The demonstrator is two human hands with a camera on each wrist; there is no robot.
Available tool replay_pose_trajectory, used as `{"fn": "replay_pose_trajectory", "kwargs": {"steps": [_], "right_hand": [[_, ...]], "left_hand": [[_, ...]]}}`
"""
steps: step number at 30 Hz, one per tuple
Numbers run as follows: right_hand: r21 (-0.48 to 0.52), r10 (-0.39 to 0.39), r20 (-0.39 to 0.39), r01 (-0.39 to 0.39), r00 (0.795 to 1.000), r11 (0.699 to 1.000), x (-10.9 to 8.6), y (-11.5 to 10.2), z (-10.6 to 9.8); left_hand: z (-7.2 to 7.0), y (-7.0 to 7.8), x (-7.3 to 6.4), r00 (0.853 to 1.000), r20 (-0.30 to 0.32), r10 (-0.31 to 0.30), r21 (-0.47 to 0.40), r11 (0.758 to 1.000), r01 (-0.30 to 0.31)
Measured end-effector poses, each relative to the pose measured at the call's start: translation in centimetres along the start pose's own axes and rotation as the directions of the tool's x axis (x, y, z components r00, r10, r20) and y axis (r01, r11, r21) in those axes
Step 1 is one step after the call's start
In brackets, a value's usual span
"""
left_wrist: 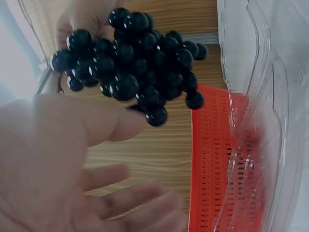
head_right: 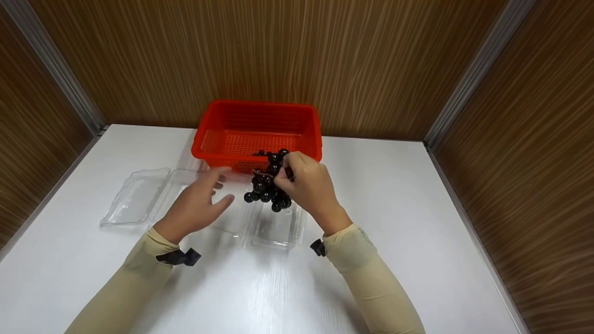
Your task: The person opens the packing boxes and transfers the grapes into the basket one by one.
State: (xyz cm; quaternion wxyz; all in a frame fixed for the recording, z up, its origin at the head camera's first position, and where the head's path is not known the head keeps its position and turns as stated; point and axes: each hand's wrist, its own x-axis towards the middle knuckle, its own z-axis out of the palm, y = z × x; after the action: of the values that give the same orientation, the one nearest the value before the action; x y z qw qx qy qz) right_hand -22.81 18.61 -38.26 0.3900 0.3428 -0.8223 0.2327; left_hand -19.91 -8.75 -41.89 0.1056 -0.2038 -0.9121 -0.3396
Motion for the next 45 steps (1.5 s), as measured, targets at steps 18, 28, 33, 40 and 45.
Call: {"fn": "replay_pose_trajectory", "kwargs": {"steps": [18, 28, 33, 40, 45], "right_hand": [[-0.098, -0.046, 0.089, 0.054, 0.995, 0.994, 4.1, 0.5, -1.9], [-0.082, 0.019, 0.108, -0.01, 0.994, 0.997, 6.6, 1.7, -0.9], [-0.076, 0.058, 0.113, -0.05, 0.992, 0.996, 7.4, 2.6, -0.1], [-0.129, 0.044, 0.074, -0.034, 0.996, 0.991, 8.2, 4.1, 1.4], [-0.157, 0.078, 0.139, -0.055, 0.987, 0.986, 8.7, 4.6, 2.3]], "left_hand": [[-1.7, 0.2, 2.1, 0.983, -0.18, -0.021, -0.304, 0.952, -0.036], [-1.4, 0.8, 3.5, 0.99, -0.135, -0.049, -0.334, 0.942, 0.001], [-1.0, 1.1, 3.9, 0.996, -0.069, -0.059, -0.383, 0.923, 0.028], [-0.4, 1.2, 4.8, 0.996, -0.043, -0.083, -0.464, 0.884, 0.053], [0.2, 0.7, 5.1, 0.994, -0.052, -0.1, -0.498, 0.865, 0.061]]}}
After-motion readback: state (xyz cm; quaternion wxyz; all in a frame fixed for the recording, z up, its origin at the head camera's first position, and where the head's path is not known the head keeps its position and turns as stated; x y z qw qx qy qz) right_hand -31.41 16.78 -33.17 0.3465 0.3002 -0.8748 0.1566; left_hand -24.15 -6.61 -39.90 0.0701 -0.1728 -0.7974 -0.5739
